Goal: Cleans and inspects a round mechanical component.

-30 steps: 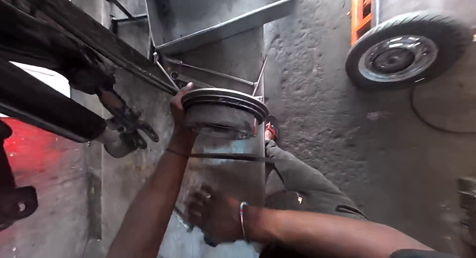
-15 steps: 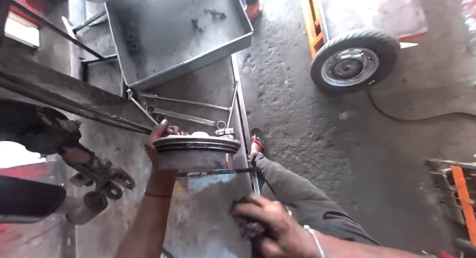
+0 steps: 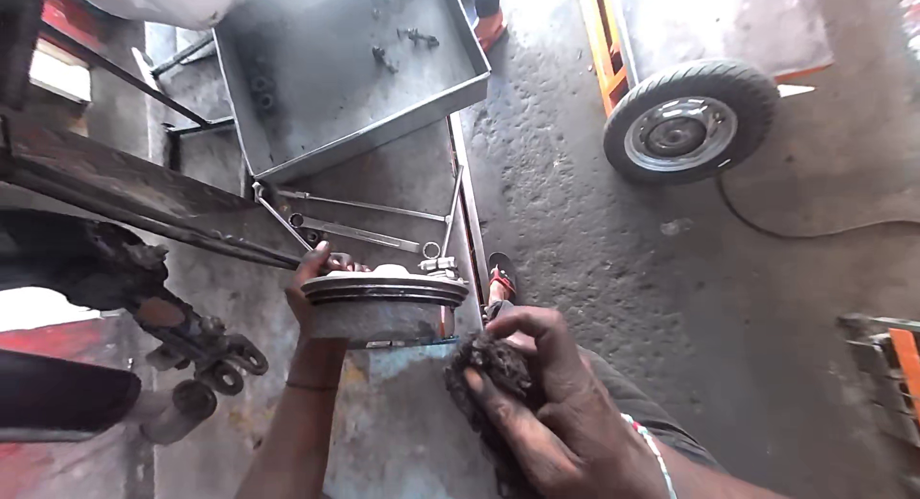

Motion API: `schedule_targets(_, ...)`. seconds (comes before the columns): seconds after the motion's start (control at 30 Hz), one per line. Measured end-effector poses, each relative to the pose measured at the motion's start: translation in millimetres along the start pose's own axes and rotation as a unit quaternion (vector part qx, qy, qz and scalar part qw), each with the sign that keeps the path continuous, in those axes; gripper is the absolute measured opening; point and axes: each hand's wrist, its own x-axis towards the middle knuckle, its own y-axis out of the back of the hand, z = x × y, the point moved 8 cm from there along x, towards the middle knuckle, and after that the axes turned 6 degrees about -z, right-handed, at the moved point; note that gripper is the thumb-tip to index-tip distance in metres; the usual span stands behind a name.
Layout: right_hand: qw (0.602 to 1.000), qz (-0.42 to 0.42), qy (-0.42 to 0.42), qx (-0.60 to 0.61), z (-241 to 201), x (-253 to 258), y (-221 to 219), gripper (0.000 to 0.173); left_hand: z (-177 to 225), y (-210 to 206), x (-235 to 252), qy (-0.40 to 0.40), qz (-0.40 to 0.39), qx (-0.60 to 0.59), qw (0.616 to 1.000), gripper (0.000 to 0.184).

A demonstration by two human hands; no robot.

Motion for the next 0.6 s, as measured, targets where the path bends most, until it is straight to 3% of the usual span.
schedule_targets(0.07,0.999,-0.006,0.05,-0.018,-8.3,6.5,0.2,0.019,0.2,-2.2,6.9,-0.027,-0.052,-0.035,0.998,0.041)
schedule_targets(0.17,0.994,-0.004,0.1,-0.04,-19.5,15.3,-2.4,0.015,19.1,-32.2,2.9,0.006,0.067,-0.048,0.997,0.055)
schedule_targets(0.23,0.992,0.015,0.106,-0.072,-25.8,19.3,-4.2,0.014,22.5,-37.1,-1.2,0.011,0.08,-0.042,0.996,0.054)
schedule_targets(0.37,0.972,0.046,0.142,-0.183,-46.2,23.5,-13.0,0.016,17.8,-31.6,-2.3,-0.005,-0.001,-0.029,1.0,0.049)
schedule_targets(0.6,0.937,0.057,0.224,-0.261,-45.6,28.8,-41.1,0.022,3.2,-1.1,9.3,-0.052,-0.024,-0.015,0.998,0.041)
